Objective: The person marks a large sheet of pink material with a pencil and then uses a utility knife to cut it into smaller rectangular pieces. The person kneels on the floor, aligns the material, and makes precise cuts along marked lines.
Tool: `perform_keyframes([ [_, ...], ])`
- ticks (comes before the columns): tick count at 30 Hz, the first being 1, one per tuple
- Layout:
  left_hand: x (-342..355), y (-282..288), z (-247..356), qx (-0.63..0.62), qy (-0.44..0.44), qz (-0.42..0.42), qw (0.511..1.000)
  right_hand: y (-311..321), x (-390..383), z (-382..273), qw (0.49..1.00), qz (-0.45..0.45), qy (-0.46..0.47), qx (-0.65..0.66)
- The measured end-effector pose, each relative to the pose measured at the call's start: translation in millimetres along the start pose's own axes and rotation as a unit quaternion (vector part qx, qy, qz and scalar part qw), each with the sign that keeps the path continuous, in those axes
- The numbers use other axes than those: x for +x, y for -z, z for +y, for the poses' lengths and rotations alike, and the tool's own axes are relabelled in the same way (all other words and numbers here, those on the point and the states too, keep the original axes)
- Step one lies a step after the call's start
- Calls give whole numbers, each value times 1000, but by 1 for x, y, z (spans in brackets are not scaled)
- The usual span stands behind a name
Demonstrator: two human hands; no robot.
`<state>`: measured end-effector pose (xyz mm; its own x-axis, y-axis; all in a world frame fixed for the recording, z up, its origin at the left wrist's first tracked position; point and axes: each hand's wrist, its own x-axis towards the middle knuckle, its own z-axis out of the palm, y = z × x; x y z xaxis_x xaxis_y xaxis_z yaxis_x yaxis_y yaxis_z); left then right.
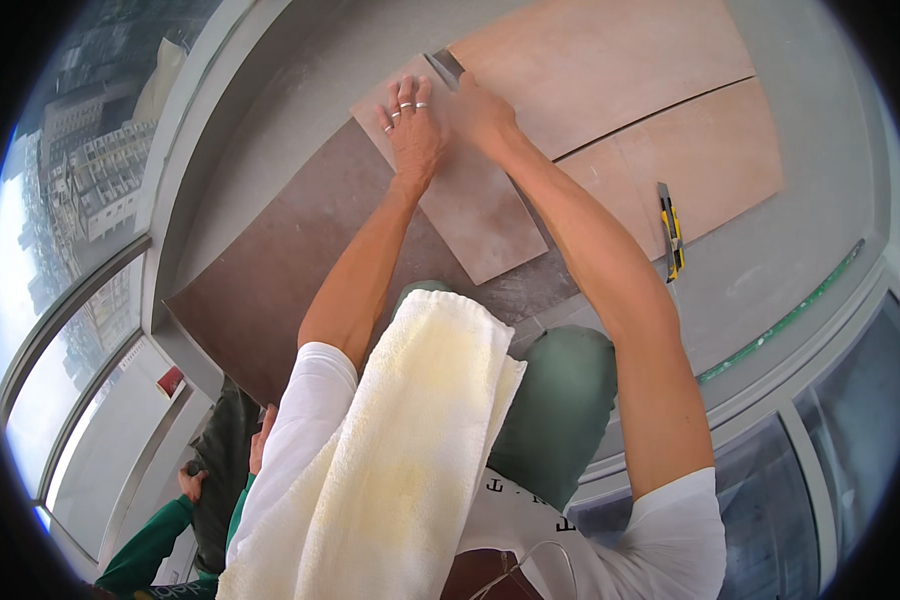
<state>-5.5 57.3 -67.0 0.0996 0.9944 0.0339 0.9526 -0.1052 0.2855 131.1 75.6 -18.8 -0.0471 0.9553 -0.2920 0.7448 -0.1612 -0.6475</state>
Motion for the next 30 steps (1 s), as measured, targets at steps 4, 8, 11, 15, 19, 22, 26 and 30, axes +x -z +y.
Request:
perform_keyframes([
  [4, 12, 43, 3, 68, -68, -205, 974, 0, 2, 6, 999, -17, -23, -18],
  [8, 14, 44, 5, 83, -57, -228, 968, -5, 4, 5, 999, -33, -22, -3],
  [11, 14, 45, 14, 78, -40, -234, 968, -5, -3, 9, 999, -39, -32, 19],
  [15, 11, 38, 14, 89, -29, -209, 973, 2, -27, 17, 996, -74, -44, 10],
  [19, 12, 45, 22, 88, -14, -233, 968, 12, -80, 41, 998, -48, -10, -33],
  [22, 11, 41, 13, 97, -16, -225, 969, 17, -116, 52, 997, -69, -30, -31],
  [26, 12, 41, 14, 88, -31, -216, 972, 5, -172, 85, 1000, -16, -6, -5],
  [30, 12, 44, 18, 106, -41, -218, 969, 5, -226, 111, 997, -43, -56, -18],
])
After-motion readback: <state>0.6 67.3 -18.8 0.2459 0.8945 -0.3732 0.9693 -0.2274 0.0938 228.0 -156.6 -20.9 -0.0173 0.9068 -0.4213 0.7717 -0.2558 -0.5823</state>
